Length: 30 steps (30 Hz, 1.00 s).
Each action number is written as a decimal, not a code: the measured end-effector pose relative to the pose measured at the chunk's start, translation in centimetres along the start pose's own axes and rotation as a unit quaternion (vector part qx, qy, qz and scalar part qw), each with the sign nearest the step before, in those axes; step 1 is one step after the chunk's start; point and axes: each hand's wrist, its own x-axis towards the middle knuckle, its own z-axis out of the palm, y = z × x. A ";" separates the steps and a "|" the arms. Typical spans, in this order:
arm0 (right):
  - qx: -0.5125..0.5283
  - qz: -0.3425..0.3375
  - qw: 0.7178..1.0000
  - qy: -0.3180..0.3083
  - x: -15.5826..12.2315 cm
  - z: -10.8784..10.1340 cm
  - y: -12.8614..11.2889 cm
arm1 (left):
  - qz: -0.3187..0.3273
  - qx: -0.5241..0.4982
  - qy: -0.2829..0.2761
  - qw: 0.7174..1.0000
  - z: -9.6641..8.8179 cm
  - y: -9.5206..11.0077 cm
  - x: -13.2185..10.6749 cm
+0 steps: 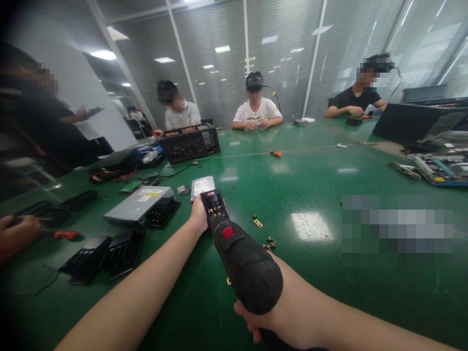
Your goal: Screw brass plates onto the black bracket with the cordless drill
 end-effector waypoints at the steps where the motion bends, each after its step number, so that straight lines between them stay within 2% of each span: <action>1: 0.000 -0.001 1.000 0.000 0.0 0.0 0.0 | -0.001 -0.002 0.001 1.000 0.0 0.0 0.0; 13: 0.012 -0.013 1.000 -0.010 0.0 0.2 0.3 | 0.006 0.018 0.016 1.000 0.5 0.1 -0.3; 21: 0.012 0.001 1.000 -0.009 -0.4 0.2 -1.6 | 0.014 0.033 0.017 0.999 0.6 0.1 -0.5; 30: 0.005 -0.015 1.000 -0.001 0.0 0.1 0.3 | 0.015 0.036 0.013 0.999 0.6 0.1 -0.6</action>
